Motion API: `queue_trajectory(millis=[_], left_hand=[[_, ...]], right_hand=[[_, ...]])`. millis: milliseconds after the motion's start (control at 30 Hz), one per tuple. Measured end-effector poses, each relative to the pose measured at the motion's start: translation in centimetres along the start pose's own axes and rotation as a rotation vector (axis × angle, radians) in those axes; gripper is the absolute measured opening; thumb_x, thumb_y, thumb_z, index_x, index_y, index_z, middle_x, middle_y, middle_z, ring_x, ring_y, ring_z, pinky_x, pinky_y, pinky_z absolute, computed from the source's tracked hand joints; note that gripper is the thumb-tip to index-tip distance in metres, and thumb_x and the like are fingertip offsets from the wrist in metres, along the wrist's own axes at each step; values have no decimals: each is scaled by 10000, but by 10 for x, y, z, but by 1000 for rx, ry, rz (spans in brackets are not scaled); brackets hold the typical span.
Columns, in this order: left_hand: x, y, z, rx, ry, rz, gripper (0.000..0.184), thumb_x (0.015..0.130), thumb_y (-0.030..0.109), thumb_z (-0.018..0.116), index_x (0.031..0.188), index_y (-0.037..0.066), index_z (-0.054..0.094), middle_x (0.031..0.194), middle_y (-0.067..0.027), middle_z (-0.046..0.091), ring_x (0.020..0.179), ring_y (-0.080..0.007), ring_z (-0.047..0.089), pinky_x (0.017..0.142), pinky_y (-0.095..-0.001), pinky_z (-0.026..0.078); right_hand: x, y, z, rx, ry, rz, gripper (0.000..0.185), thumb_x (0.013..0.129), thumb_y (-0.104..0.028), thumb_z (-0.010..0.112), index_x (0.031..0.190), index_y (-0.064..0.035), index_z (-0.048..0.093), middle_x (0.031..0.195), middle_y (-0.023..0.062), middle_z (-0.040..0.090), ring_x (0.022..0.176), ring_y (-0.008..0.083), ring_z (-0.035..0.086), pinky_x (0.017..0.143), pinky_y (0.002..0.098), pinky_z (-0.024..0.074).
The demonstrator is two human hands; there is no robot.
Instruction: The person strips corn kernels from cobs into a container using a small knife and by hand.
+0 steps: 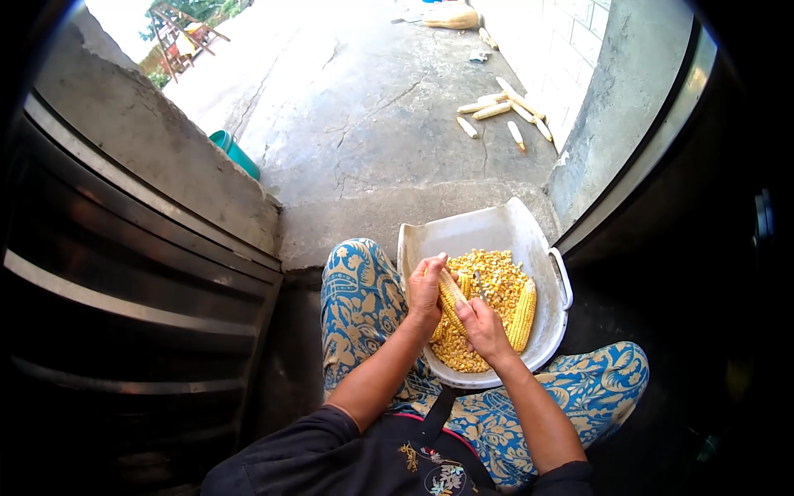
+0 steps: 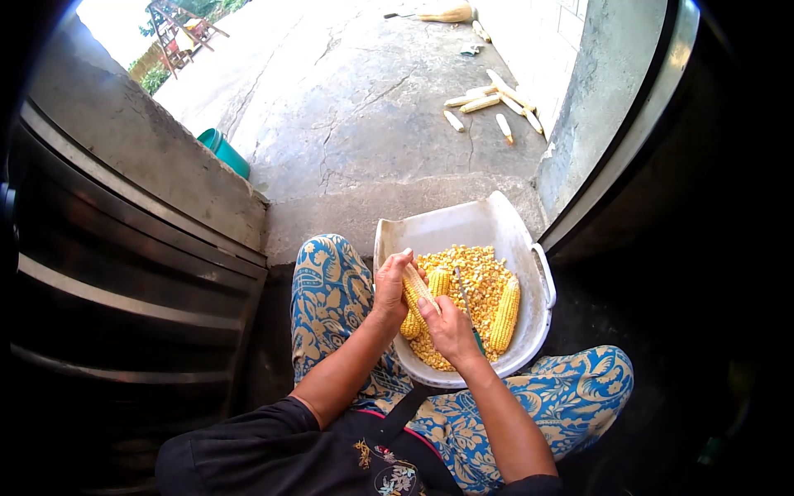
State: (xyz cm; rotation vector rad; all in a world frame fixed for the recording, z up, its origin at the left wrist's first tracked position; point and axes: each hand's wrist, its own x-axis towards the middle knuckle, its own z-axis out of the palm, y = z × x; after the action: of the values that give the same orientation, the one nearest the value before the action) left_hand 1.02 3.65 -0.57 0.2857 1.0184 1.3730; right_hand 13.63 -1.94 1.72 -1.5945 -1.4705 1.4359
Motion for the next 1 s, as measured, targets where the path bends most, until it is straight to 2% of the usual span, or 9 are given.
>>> queue_trajectory(millis=[167,233,333,433,567,700,767,900,1000], left_hand=[[3,-6,-4,-37,5,-28,131,820,180,622,815,91,526,645,-30,534,538,-143,545,511,-279,484],[3,-7,-6,54,0,30,131,814,168,626,809,92,519,615,-35,536,512,-139,537,496,-268,476],[1,-6,-2,103,20,78,134,812,162,626,792,95,512,591,-40,535,495,-130,531,480,-257,465],[-2,-1,0,121,15,72,139,814,164,626,780,95,510,601,-36,536,505,-121,534,475,-251,461],[-2,4,2,90,-28,111,141,813,165,629,776,94,513,612,-31,538,510,-116,533,480,-246,460],[-2,11,2,52,-24,152,135,810,176,633,790,89,532,632,-24,531,519,-125,534,488,-250,460],[0,12,2,-16,22,136,157,814,186,645,783,96,521,595,-28,547,501,-107,527,470,-228,435],[2,8,-1,-12,15,123,130,811,175,626,788,81,538,656,-20,523,531,-132,528,490,-262,458],[2,5,-1,40,11,130,139,808,183,635,790,84,540,650,-21,531,522,-128,533,485,-250,454]], right_hand=[[1,11,5,-75,86,-145,453,914,-443,438,759,-29,537,580,93,521,459,166,546,415,307,417],[-5,-5,5,183,-7,72,436,932,-429,403,791,-29,506,598,39,498,411,115,462,336,239,357],[1,13,9,395,-2,214,410,953,-384,345,862,-25,522,616,55,521,436,126,474,320,238,349],[-2,4,7,588,-75,221,401,963,-356,305,933,-22,525,649,61,542,465,131,493,317,243,357],[-5,0,6,740,-111,194,422,951,-415,345,950,-35,527,692,71,556,486,119,493,349,225,360],[-8,-5,0,687,-223,157,455,929,-468,383,947,-36,524,676,52,534,491,102,477,367,216,356],[-4,0,3,407,-187,121,456,913,-484,414,932,-41,519,647,17,480,485,86,445,376,213,350],[1,11,7,245,-49,9,391,920,-433,418,911,-53,510,626,-4,428,473,79,413,369,201,327],[-9,-9,3,487,-103,180,393,922,-436,404,876,-62,514,638,21,480,454,91,415,359,203,315]])
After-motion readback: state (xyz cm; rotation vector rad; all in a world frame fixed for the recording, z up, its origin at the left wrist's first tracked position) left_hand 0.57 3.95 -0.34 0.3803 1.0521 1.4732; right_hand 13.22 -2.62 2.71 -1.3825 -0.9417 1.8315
